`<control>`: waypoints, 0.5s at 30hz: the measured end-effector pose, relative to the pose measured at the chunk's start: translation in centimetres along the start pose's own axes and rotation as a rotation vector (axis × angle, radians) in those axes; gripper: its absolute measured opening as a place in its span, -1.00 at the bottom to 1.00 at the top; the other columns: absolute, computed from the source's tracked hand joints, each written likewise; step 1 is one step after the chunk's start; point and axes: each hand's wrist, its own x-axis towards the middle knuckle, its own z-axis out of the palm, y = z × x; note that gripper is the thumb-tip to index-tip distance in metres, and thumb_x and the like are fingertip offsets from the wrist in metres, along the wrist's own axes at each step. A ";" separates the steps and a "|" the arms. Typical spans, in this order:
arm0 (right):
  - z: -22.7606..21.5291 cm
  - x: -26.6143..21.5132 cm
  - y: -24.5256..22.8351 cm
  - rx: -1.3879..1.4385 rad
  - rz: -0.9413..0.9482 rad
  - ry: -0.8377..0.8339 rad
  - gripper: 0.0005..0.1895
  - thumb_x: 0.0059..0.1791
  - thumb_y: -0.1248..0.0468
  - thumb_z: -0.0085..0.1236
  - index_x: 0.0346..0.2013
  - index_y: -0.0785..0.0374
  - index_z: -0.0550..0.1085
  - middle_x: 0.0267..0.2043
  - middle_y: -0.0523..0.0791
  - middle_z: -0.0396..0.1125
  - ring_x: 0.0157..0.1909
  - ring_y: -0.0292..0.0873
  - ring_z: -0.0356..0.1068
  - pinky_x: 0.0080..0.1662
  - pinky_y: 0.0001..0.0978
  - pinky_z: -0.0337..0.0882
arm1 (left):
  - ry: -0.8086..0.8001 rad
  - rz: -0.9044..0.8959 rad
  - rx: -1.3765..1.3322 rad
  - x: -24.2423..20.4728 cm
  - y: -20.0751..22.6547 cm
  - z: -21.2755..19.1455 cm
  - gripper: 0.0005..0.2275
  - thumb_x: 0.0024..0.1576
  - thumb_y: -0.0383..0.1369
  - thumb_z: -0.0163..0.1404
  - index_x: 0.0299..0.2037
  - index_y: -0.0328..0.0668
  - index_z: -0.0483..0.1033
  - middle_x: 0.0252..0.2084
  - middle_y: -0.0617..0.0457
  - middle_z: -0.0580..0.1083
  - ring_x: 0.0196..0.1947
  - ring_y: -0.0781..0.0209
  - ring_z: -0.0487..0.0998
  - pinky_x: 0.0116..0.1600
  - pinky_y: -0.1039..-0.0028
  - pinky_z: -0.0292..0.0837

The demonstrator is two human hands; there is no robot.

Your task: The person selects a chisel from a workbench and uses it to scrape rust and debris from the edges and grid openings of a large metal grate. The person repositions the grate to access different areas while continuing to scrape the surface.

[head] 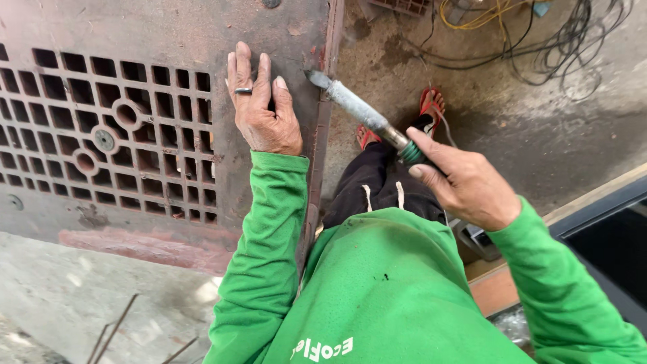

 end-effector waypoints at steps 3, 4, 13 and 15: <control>-3.0 2.1 -0.7 -0.219 0.190 -0.131 -0.35 0.06 0.17 0.14 0.42 0.27 0.25 -0.23 0.15 0.43 -0.26 0.16 0.49 -0.17 -0.08 0.49 | 0.016 -0.001 -0.010 -0.2 -0.2 0.1 -0.69 0.30 -0.52 0.05 0.26 -0.30 0.53 0.51 -0.08 0.23 0.58 -0.12 0.13 0.66 0.05 -0.03; -3.6 3.0 -0.7 -0.232 0.133 -0.102 -0.37 0.08 0.18 0.13 0.41 0.30 0.25 -0.17 0.17 0.43 -0.21 0.20 0.48 -0.16 -0.06 0.48 | 0.020 0.003 -0.017 -0.2 -0.3 0.2 -0.68 0.30 -0.52 0.06 0.26 -0.30 0.53 0.51 -0.09 0.22 0.58 -0.13 0.12 0.66 0.05 -0.03; -6.2 5.8 0.6 -0.235 0.057 -0.160 -0.38 0.06 0.21 0.15 0.40 0.28 0.28 -0.06 0.17 0.44 -0.09 0.23 0.47 -0.10 -0.05 0.46 | 0.035 -0.044 0.015 0.4 1.1 -0.7 -0.68 0.28 -0.51 0.09 0.25 -0.34 0.54 0.49 -0.10 0.25 0.55 -0.15 0.16 0.63 0.03 0.00; -5.8 6.0 2.1 -0.151 -0.004 -0.047 -0.41 0.11 0.26 0.13 0.42 0.34 0.27 0.08 0.19 0.42 0.03 0.19 0.48 -0.01 -0.11 0.48 | 0.034 -0.056 0.011 0.1 1.8 -0.4 -0.69 0.29 -0.51 0.07 0.24 -0.36 0.53 0.49 -0.10 0.26 0.55 -0.15 0.17 0.63 0.06 0.06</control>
